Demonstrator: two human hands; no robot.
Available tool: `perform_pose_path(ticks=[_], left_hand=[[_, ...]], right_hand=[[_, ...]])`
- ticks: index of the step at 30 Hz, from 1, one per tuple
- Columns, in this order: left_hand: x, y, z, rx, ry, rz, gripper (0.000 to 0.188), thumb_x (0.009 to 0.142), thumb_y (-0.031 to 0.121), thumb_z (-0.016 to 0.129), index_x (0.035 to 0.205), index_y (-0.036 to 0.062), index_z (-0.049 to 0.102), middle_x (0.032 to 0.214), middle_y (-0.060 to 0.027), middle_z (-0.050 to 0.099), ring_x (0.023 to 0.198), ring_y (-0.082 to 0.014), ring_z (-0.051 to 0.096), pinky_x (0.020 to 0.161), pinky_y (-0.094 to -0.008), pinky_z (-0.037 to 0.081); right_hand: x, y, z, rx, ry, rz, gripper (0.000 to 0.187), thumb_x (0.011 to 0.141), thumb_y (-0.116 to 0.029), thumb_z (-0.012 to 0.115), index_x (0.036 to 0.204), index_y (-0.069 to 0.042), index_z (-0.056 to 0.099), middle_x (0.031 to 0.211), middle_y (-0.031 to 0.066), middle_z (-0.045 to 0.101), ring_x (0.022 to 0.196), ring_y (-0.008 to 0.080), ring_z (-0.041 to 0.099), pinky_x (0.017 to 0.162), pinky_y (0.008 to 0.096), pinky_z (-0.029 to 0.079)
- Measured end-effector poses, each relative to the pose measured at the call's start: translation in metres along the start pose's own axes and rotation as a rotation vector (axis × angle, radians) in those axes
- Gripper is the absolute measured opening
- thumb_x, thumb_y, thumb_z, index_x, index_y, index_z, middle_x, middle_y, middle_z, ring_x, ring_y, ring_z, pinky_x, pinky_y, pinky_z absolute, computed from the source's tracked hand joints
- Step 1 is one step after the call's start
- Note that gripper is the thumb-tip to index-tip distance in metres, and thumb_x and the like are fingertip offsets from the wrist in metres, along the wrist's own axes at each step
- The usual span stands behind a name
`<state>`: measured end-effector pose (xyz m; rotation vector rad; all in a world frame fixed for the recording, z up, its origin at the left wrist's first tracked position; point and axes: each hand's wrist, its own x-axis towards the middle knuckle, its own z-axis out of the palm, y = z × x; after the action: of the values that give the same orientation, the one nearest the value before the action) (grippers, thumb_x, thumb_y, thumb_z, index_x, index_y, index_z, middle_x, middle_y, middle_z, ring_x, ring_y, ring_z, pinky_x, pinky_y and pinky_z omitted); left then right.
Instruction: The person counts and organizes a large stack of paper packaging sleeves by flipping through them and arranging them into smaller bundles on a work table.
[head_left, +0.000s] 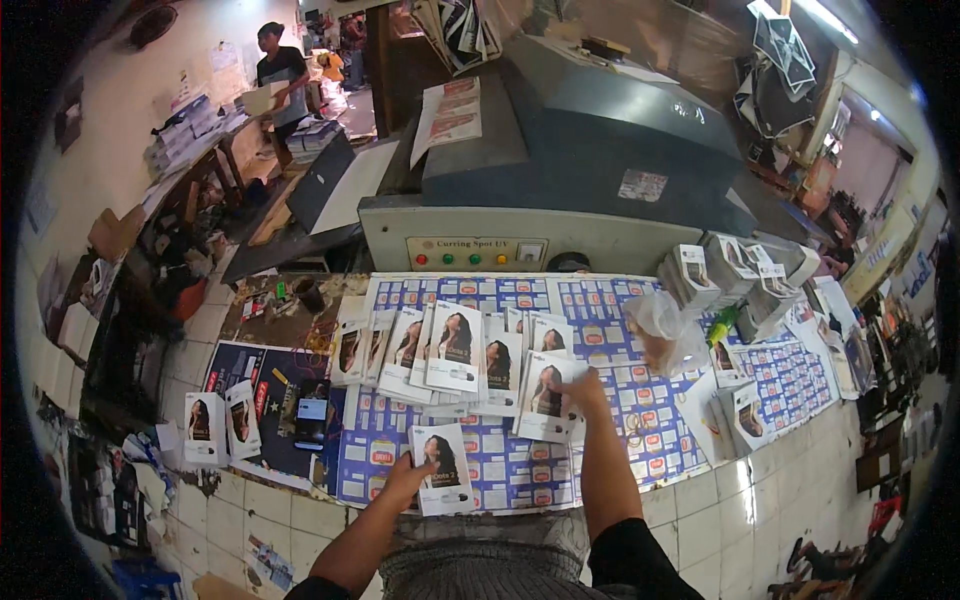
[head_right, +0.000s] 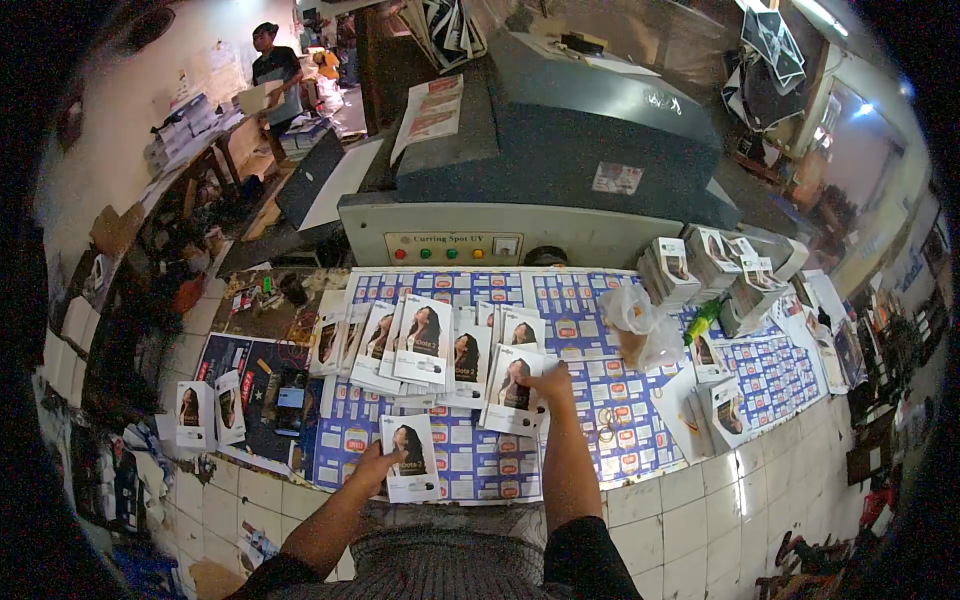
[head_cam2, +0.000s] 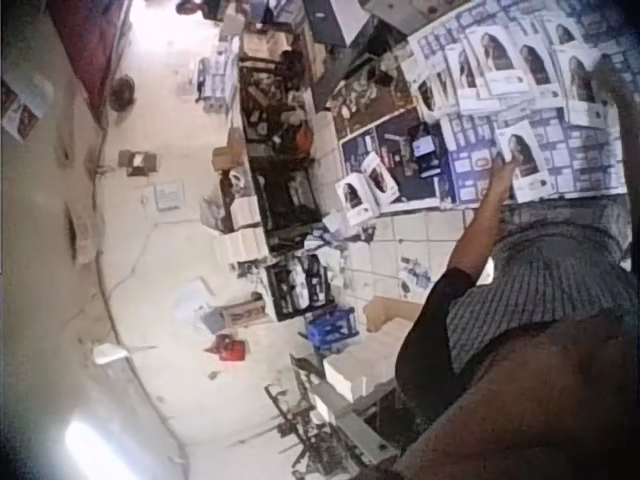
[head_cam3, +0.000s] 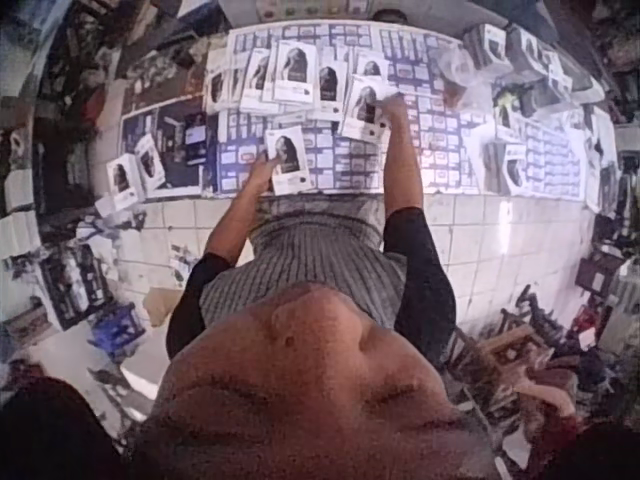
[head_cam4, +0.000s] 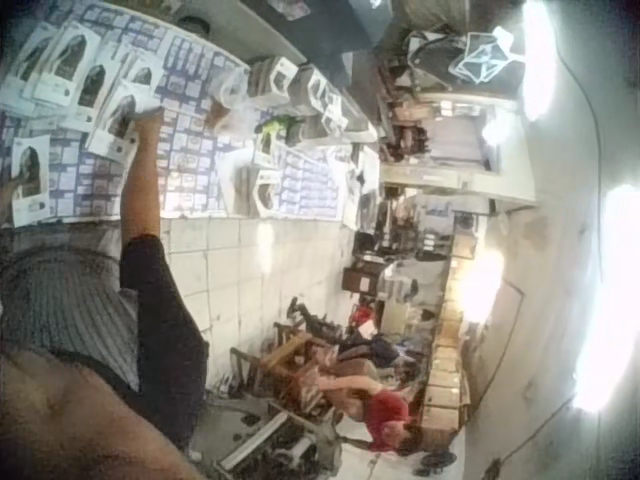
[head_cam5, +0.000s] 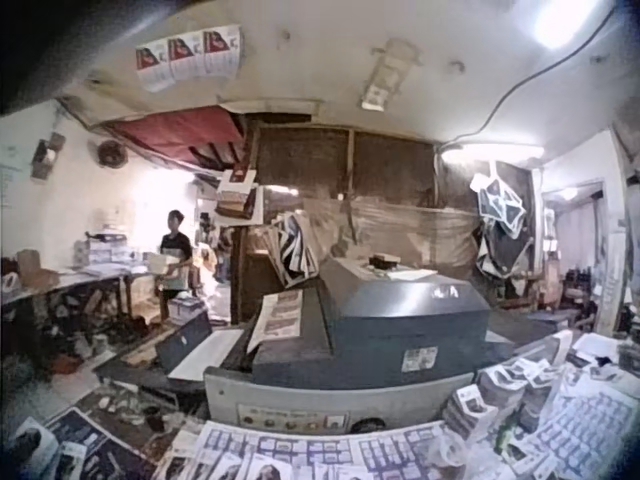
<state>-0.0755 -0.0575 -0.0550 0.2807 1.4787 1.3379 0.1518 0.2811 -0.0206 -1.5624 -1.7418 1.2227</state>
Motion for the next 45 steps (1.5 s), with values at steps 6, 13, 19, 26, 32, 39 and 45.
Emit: perform_pose_path(ticks=[6,13,19,26,32,39,45], left_hand=[[0.01,-0.021,-0.017,0.028,0.018,0.034,0.043,0.085,0.01,0.07,0.122,-0.0004,0.052,0.111,-0.0099,0.062,0.097,-0.0204,0.062,0.082,-0.0356,0.051],[-0.003,0.012,0.01,0.049,-0.002,-0.009,0.042,0.086,0.01,0.068,0.123,0.0,0.052,0.112,-0.0103,0.062,0.102,-0.0211,0.06,0.086,-0.0374,0.049],[0.0,-0.004,-0.003,0.038,0.014,0.009,0.041,0.086,0.011,0.068,0.122,0.0012,0.051,0.113,-0.0111,0.061,0.101,-0.0225,0.061,0.085,-0.0379,0.05],[0.002,-0.015,-0.012,-0.043,-0.049,-0.04,0.046,0.085,0.013,0.07,0.126,0.0024,0.05,0.117,-0.0107,0.061,0.103,-0.0224,0.062,0.085,-0.0381,0.05],[-0.026,0.035,0.033,0.158,-0.057,-0.113,0.066,0.092,0.046,0.062,0.138,0.0034,0.044,0.129,-0.0136,0.056,0.115,-0.0248,0.056,0.092,-0.039,0.048],[-0.016,0.033,0.015,-0.009,-0.164,-0.164,0.079,0.089,0.058,0.058,0.143,0.0027,0.037,0.134,-0.0166,0.052,0.116,-0.0257,0.057,0.09,-0.0398,0.052],[-0.04,0.04,0.051,0.023,-0.12,0.066,0.049,0.086,0.014,0.071,0.129,0.0036,0.051,0.117,-0.0084,0.063,0.107,-0.0196,0.061,0.086,-0.0332,0.051]], right_hand=[[-0.011,-0.024,0.001,-0.034,0.074,0.029,0.089,0.051,-0.021,0.091,0.12,0.013,0.046,0.111,0.024,0.064,0.103,0.0316,0.064,0.088,0.0385,0.05],[-0.007,0.021,-0.004,0.217,0.028,-0.081,0.054,0.064,-0.002,0.078,0.115,0.002,0.058,0.101,0.0123,0.067,0.088,0.0235,0.065,0.075,0.0343,0.051],[-0.021,0.026,-0.033,0.781,-0.168,0.191,0.039,0.077,0.002,0.07,0.113,0.003,0.057,0.097,0.0124,0.066,0.084,0.0262,0.067,0.073,0.0394,0.055],[-0.05,0.019,-0.071,1.324,-0.52,0.086,0.042,0.082,0.0,0.067,0.121,0.003,0.052,0.11,0.0141,0.064,0.093,0.0278,0.067,0.085,0.0429,0.057],[-0.121,-0.007,0.013,1.028,-0.734,0.162,0.049,0.08,0.003,0.068,0.126,0.003,0.05,0.113,0.015,0.063,0.098,0.0261,0.065,0.089,0.0392,0.056],[-0.185,-0.024,0.104,0.431,-0.617,0.043,0.067,0.074,-0.004,0.076,0.132,0.001,0.043,0.119,0.015,0.061,0.106,0.0249,0.06,0.093,0.0353,0.047],[-0.19,0.011,0.111,0.422,-0.224,-0.182,0.07,0.079,-0.016,0.075,0.137,0.003,0.04,0.123,0.0133,0.058,0.113,0.0223,0.054,0.101,0.0345,0.041]])
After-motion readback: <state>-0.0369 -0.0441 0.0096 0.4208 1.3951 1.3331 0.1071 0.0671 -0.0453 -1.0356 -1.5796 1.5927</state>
